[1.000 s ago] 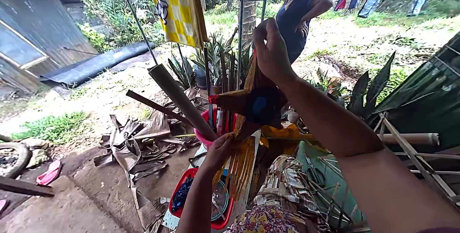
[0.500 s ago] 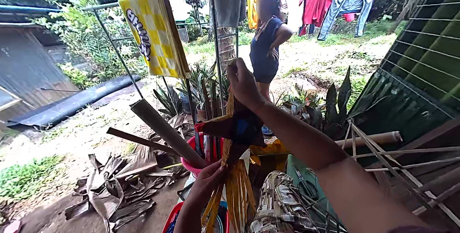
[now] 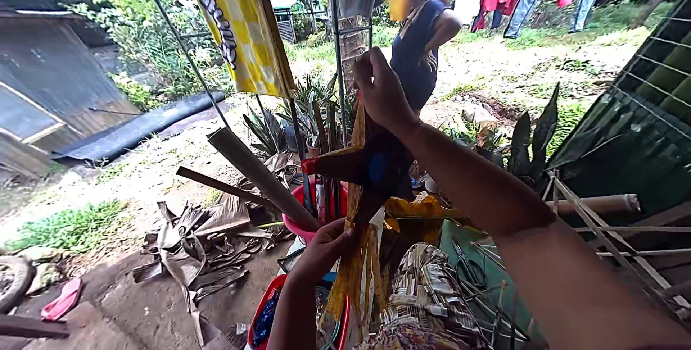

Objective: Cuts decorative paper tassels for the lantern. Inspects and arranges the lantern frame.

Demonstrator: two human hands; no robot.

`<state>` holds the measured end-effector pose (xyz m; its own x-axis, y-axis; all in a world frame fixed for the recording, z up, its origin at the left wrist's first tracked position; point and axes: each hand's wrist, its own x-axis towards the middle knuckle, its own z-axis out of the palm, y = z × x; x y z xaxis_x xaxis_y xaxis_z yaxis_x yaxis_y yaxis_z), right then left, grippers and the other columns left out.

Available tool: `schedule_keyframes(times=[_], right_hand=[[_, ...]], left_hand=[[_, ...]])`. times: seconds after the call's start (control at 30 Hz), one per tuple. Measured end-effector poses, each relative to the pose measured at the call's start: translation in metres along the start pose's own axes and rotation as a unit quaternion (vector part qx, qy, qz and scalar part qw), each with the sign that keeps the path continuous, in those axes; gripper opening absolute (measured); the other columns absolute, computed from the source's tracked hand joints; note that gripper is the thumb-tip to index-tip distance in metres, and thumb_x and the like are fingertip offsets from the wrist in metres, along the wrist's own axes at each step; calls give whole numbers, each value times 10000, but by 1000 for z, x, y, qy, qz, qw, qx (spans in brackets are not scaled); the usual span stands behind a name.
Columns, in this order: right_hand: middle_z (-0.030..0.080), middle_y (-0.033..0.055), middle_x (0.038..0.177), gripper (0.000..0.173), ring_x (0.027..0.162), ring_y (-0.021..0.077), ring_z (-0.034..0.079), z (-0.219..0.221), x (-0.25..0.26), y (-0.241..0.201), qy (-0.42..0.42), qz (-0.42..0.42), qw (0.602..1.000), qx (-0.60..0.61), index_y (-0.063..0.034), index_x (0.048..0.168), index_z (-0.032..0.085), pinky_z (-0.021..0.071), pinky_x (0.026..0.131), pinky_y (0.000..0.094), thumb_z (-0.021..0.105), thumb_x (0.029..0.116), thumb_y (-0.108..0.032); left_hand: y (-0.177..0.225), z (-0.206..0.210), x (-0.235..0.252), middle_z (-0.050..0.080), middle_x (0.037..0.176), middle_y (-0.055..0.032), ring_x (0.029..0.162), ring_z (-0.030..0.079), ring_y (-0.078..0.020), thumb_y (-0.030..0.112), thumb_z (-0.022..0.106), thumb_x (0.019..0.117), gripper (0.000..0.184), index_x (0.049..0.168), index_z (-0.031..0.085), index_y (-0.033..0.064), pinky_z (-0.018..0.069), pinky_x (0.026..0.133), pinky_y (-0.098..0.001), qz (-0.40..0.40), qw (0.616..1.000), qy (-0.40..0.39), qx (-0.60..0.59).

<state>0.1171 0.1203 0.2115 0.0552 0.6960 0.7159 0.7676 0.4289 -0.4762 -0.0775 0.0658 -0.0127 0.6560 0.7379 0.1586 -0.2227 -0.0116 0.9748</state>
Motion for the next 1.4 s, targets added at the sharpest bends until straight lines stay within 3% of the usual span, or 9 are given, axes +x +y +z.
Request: schedule_keyframes(times=[0.07, 0.13, 0.3, 0.4, 0.57, 0.73, 0.9, 1.1, 1.4], right_hand=[[624, 145, 981, 281, 838, 168, 648, 17, 19, 39, 7, -78, 989, 126, 57, 1193, 548, 549, 764, 324, 414, 1095, -170], [621, 115, 983, 281, 849, 154, 642, 19, 27, 36, -9, -49, 986, 158, 27, 1202, 558, 553, 791, 344, 421, 1092, -192], [588, 64, 903, 240, 713, 114, 642, 17, 30, 17, -44, -27, 970, 239, -1, 1192, 523, 592, 666, 298, 406, 1108, -192], [618, 76, 882, 219, 687, 149, 681, 16, 33, 11, -60, -30, 949, 307, 5, 1175, 504, 626, 643, 324, 393, 1112, -173], [616, 93, 890, 211, 722, 184, 698, 16, 38, -1, -85, -45, 938, 333, 17, 1169, 506, 643, 684, 374, 390, 1107, -147], [612, 65, 862, 205, 678, 147, 666, 10, 33, -21, -96, -90, 938, 319, 4, 1180, 517, 619, 604, 317, 408, 1108, -155], [616, 63, 870, 183, 659, 146, 660, 9, 29, -26, -90, -112, 930, 339, -8, 1163, 514, 609, 564, 311, 417, 1099, -149], [608, 65, 841, 172, 652, 147, 651, 17, 24, -32, -117, -103, 929, 336, -1, 1145, 508, 601, 562, 312, 420, 1097, -140], [595, 118, 877, 164, 673, 172, 654, 17, 19, -49, -192, -161, 878, 408, 54, 1145, 496, 610, 582, 337, 437, 1086, -87]], left_hand=[[0, 0, 1, 720, 1100, -50, 1000, 701, -143, 139, 507, 1058, 269, 1278, 601, 16, 581, 930, -356, 3, 1000, -7, -5], [1, 3, 2, 720, 1069, -41, 961, 703, -130, 139, 501, 1060, 261, 1270, 603, 22, 589, 898, -338, 8, 1000, 6, 2], [-3, 9, -1, 703, 1065, -48, 936, 691, -121, 108, 464, 1067, 305, 1333, 551, -12, 586, 873, -316, 64, 995, 60, 46], [-6, 17, -6, 692, 1124, -64, 988, 690, -130, 101, 426, 1081, 362, 1410, 482, -39, 581, 916, -326, 103, 991, 79, 35], [-11, 21, -8, 690, 1134, -41, 1000, 683, -108, 118, 422, 1086, 358, 1404, 483, -34, 576, 918, -310, 147, 985, 86, 37], [0, 20, -8, 689, 1131, -86, 997, 691, -156, 68, 492, 1052, 350, 1388, 488, -30, 583, 914, -341, 96, 993, 67, 13], [13, 17, -11, 720, 1007, -59, 915, 706, -133, 91, 536, 1039, 191, 1192, 614, 9, 594, 869, -329, 17, 998, 59, 3], [7, 22, -12, 699, 1007, -22, 919, 689, -102, 128, 458, 1082, 224, 1241, 583, 32, 581, 878, -305, 19, 999, 23, 27], [-2, 28, -16, 681, 1083, -21, 965, 685, -117, 157, 475, 1078, 317, 1377, 476, 49, 579, 913, -328, 21, 1000, -2, -2]])
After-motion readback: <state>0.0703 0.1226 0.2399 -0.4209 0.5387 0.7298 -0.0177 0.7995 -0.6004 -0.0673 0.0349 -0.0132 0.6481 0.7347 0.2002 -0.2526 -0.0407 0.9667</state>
